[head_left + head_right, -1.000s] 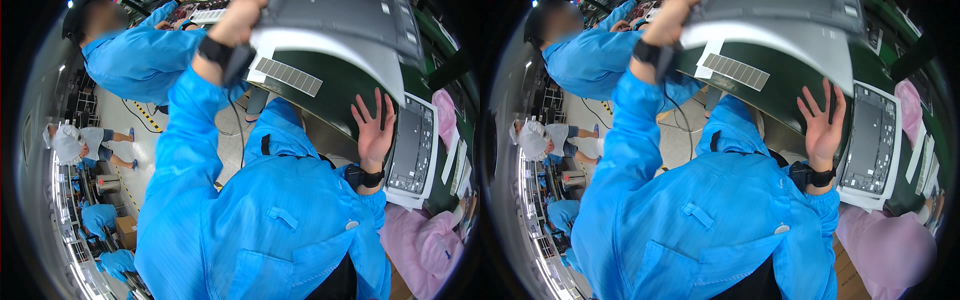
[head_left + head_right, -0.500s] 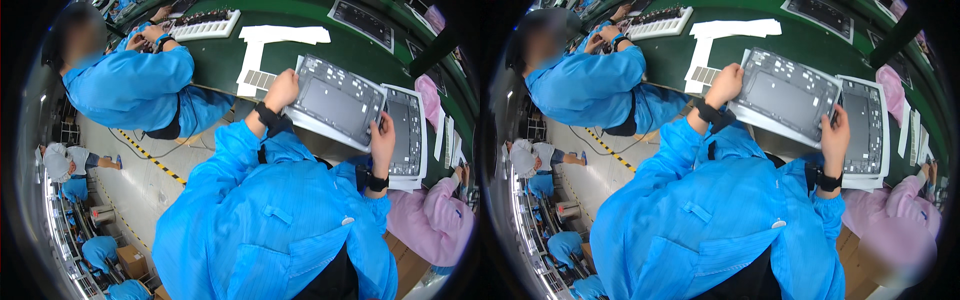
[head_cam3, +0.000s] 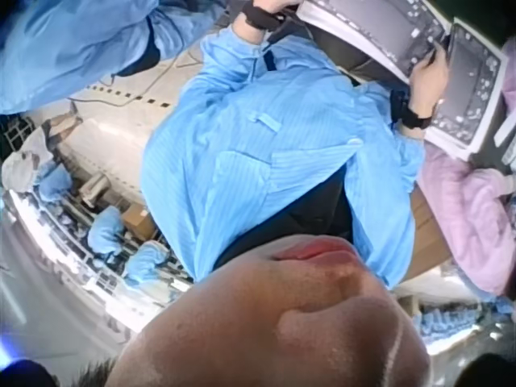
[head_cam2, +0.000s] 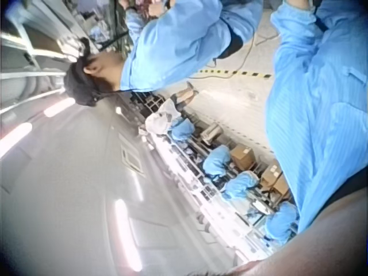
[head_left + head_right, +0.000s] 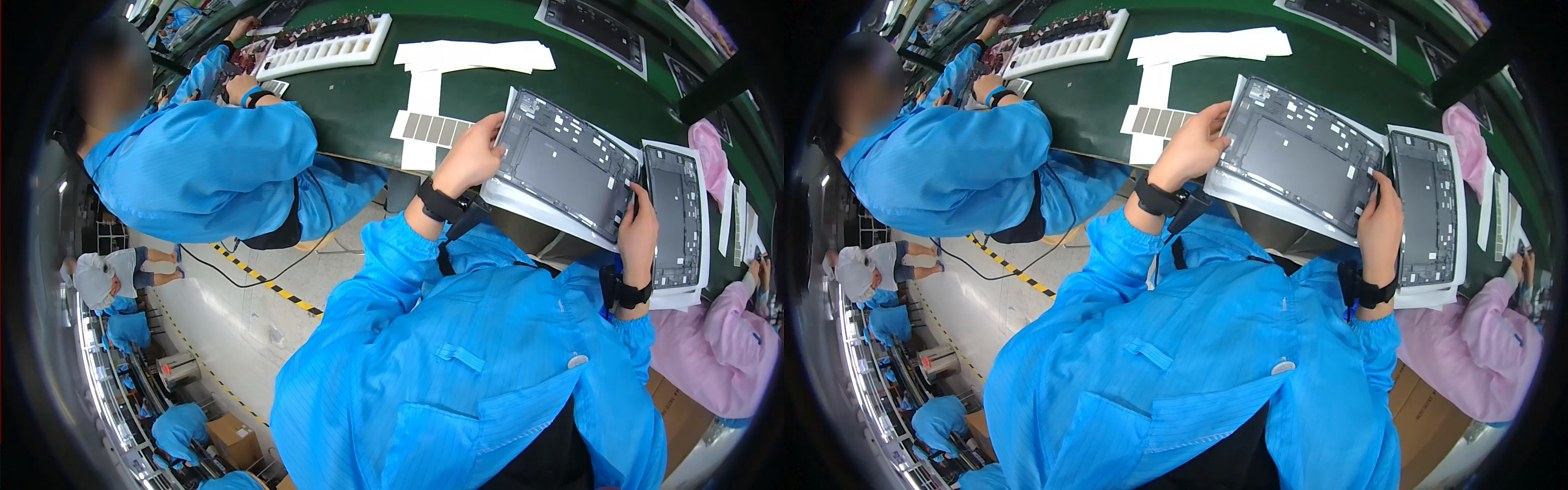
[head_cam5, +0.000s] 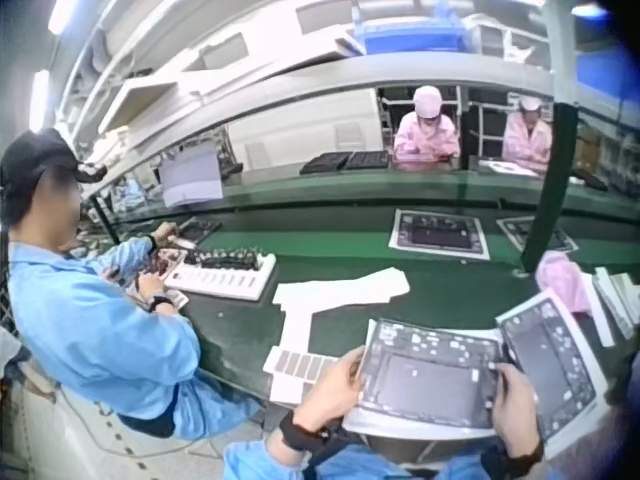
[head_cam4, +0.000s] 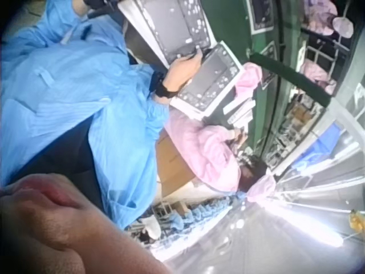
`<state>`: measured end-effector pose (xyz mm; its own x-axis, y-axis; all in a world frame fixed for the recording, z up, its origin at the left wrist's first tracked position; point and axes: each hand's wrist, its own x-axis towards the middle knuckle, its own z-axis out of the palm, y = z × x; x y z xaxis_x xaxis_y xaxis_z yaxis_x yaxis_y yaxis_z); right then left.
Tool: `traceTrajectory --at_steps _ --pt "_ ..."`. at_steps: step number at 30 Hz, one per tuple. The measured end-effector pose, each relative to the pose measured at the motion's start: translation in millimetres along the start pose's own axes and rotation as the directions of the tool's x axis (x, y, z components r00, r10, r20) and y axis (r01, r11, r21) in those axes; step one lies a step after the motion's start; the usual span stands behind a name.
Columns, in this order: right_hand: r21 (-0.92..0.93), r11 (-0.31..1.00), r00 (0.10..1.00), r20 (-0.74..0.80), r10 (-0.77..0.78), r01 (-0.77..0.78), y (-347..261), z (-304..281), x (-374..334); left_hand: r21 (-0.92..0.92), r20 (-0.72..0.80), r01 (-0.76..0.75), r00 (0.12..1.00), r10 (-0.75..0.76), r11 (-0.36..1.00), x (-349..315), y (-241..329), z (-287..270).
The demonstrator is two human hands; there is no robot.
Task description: Marking components with a pen and assembling internal parts into a tablet or laptop chassis at a factory workstation.
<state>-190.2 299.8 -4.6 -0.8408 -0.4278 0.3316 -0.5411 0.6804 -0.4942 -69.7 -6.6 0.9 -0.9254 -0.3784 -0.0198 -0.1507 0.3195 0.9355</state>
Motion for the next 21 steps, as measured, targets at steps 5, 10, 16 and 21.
traceTrajectory --at_steps 5,10,16,21 --pt "-0.026 1.0 1.0 0.01 -0.007 0.007 -4.9 -0.5 6.6 0.398 -0.182 -0.27 0.913 0.364 0.877 -26.0 -10.2 -10.5" --pt "0.475 0.877 0.995 -0.013 0.096 -0.079 -35.8 -31.9 8.6 0.708 -0.207 -0.11 0.912 0.353 0.698 -48.8 -38.6 -29.2" --pt "0.785 0.582 0.976 0.2 0.082 -0.21 -97.0 0.4 40.8 0.719 -0.148 -0.165 0.912 0.381 0.675 -61.7 -33.1 -11.8" --pt "0.782 0.488 0.89 0.455 -0.023 -0.387 -182.4 84.2 72.5 0.549 -0.12 -0.252 0.92 0.373 0.797 -60.9 -23.4 -8.8"
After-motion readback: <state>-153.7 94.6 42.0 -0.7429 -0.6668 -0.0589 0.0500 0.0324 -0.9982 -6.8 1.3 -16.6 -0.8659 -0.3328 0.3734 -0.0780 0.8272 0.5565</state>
